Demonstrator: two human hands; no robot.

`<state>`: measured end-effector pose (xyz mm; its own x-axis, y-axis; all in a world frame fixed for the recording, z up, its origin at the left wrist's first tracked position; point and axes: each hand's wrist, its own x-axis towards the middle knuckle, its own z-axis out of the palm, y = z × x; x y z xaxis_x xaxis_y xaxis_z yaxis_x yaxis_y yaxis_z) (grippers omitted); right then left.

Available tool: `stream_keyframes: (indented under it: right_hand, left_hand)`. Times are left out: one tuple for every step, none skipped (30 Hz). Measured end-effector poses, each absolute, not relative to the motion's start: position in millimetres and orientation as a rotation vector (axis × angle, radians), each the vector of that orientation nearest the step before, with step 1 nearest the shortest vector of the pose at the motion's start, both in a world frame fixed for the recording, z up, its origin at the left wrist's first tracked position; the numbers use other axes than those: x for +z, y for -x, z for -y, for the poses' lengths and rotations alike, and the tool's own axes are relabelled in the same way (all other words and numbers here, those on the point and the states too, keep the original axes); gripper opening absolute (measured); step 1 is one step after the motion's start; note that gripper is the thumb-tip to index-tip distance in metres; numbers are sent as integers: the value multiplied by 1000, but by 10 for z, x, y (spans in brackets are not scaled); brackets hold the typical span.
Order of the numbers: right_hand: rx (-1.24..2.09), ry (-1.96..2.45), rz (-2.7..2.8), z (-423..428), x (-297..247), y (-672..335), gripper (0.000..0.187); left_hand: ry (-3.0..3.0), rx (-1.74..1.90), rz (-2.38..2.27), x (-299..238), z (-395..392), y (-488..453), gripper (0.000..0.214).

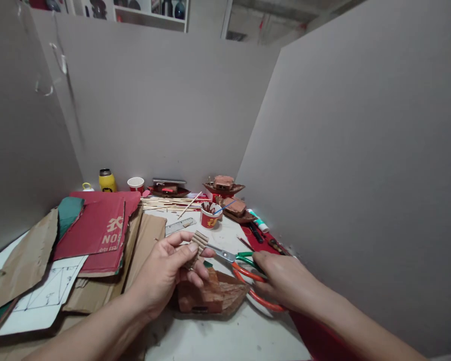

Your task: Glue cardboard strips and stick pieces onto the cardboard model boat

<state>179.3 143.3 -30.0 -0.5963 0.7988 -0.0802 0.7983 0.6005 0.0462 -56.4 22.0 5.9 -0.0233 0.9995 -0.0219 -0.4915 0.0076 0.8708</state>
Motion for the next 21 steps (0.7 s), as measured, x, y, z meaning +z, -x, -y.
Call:
stream_keyframes:
  right_hand:
    - [16,-1380,-2717,-1424,-262,-1822,11]
    - [14,-1399,-2715,-1411,-230,-1858,14]
    - [-15,-1412,-2738,-1392,-207,-1900,18]
    - [-77,-1418,-2793,-1369,-196,-1946,22]
    - [-179,-1417,-2881,-1342,-198,-1994,26]
    - [-308,-1416,-2981,-1309,-213,-2044,28]
    - [-441,-1425,-3074,-1272,-240,-2094,31]
    - [-555,-1450,-3145,-1232,-275,-2141,34]
    - [-624,-1497,-3177,-1192,-314,-2184,39]
    - [-650,-1562,-3176,-1153,-352,-2222,45]
    - [-643,-1619,-3150,-1117,-385,-2253,50]
    - [-618,-1655,-3112,-1086,-409,-2274,55]
    - [-582,-1672,-3080,-1061,-420,-2284,59]
    - [-543,-1672,-3060,-1041,-418,-2281,62]
    - [-514,-1656,-3066,-1025,-402,-2264,62]
    - [-500,-1620,-3095,-1010,-373,-2233,62]
    - [-511,-1564,-3137,-996,-334,-2190,59]
    - [-540,-1499,-3174,-978,-287,-2139,55]
    - [-581,-1424,-3200,-958,-238,-2083,50]
    - [-631,-1348,-3203,-936,-189,-2028,45]
    - [-656,-1318,-3188,-913,-146,-1978,38]
  left_hand:
    - [-802,1428,-848,59,-224,572,17]
    - [-806,1437,-848,60,-229,579,15]
    - [-809,1445,-847,62,-235,585,14]
    - [-815,1454,-848,65,-240,590,14]
    - [-822,1464,-848,71,-244,594,14]
    - [-832,1474,-848,78,-246,596,13]
    - [-846,1482,-844,85,-247,596,13]
    - [-860,1487,-838,93,-245,595,12]
    - [-872,1491,-834,101,-241,593,13]
    - [-884,1493,-832,107,-235,591,14]
    - [-895,1491,-834,111,-229,587,15]
    - [-905,1490,-840,112,-224,584,16]
    - [-915,1492,-849,112,-219,581,17]
    - [-924,1493,-860,110,-215,579,18]
    - [-932,1497,-872,107,-213,577,18]
    - [-939,1503,-883,103,-213,576,19]
    - [-945,1509,-897,98,-215,575,20]
    - [-948,1517,-913,93,-217,574,21]
    - [-951,1521,-929,87,-221,573,22]
    - [-953,1521,-944,80,-224,571,22]
    - [-955,1516,-959,71,-227,568,23]
